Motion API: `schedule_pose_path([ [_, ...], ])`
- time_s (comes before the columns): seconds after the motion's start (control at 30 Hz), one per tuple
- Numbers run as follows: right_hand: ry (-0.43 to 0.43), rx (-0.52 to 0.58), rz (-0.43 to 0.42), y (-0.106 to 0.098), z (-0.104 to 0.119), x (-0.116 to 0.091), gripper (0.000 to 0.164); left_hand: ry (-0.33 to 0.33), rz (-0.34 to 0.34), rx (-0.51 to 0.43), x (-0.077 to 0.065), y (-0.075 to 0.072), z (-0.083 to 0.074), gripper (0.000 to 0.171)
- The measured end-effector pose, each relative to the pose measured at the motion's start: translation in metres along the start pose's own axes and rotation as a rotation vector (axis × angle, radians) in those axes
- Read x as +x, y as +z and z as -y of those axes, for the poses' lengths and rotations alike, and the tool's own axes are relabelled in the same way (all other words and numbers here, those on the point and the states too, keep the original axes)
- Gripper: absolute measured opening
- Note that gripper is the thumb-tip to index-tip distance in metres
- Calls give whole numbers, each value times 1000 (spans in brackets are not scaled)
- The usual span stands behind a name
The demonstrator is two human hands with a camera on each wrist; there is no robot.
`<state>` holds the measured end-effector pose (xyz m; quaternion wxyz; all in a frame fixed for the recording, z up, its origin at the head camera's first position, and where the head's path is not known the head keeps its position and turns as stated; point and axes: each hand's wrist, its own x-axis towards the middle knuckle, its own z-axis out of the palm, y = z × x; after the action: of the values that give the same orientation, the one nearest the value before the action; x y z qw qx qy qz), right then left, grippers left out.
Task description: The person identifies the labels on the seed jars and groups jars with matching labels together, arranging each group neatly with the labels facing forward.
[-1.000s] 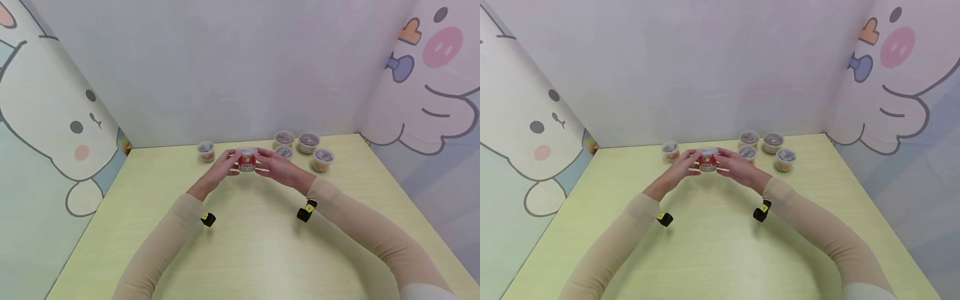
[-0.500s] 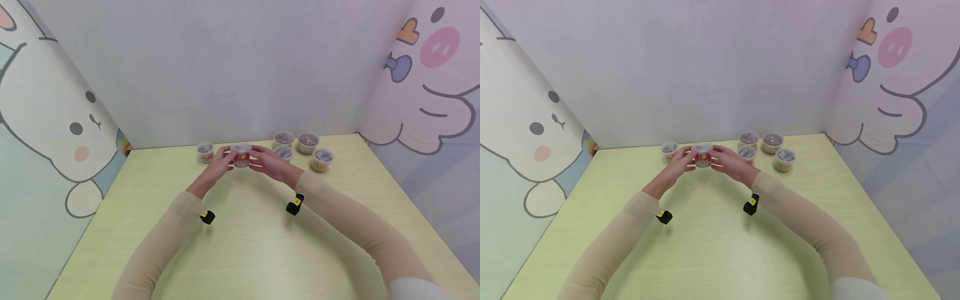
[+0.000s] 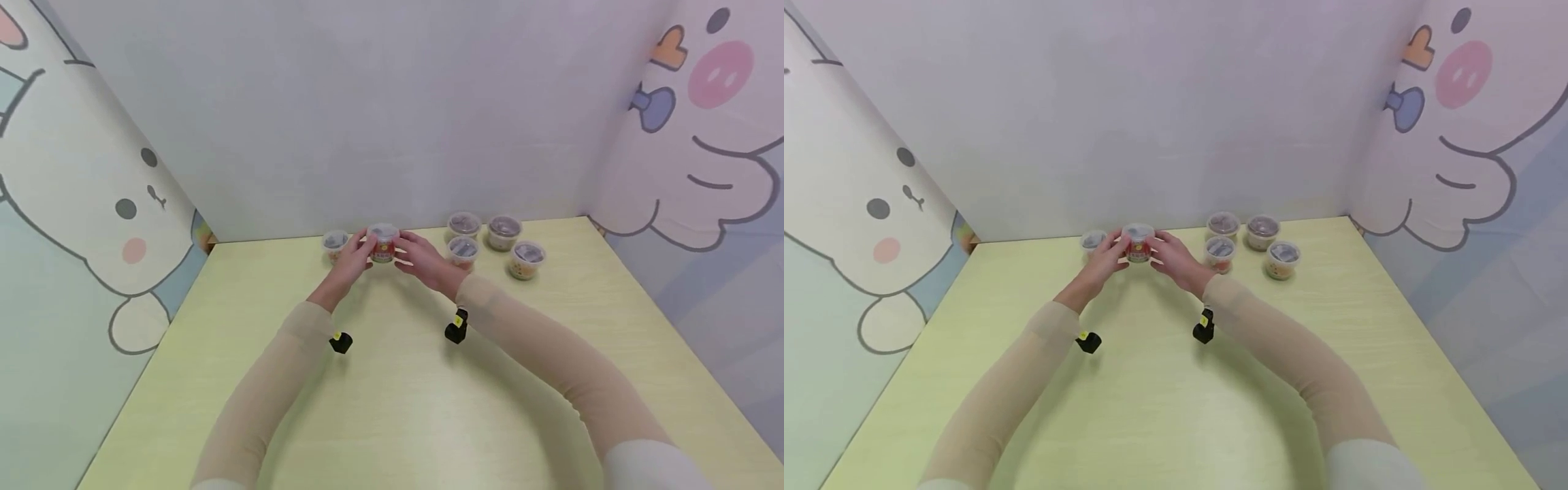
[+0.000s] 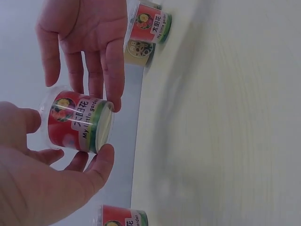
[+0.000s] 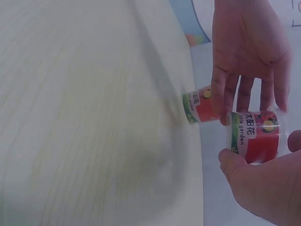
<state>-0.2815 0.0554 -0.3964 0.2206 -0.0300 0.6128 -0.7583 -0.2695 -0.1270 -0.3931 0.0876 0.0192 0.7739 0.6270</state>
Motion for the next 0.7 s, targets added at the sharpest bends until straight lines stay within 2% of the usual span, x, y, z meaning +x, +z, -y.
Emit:
schedule_pose_path([
  [0.2,-9,34,-74,5,-10,13,58,-8,-47,4,8,0,12,63],
  [0.37,-25,46,-112,12,-19,26,58,3,-126,52,11,-2,21,61],
  [0.47,-36,42,-136,18,-22,33,57,-6,-164,43,13,-2,25,59],
  [0.6,-63,35,-179,23,-28,42,56,-9,-191,26,16,-1,29,59],
  [0.7,-90,8,-204,25,-33,46,55,2,-197,61,17,0,32,62],
])
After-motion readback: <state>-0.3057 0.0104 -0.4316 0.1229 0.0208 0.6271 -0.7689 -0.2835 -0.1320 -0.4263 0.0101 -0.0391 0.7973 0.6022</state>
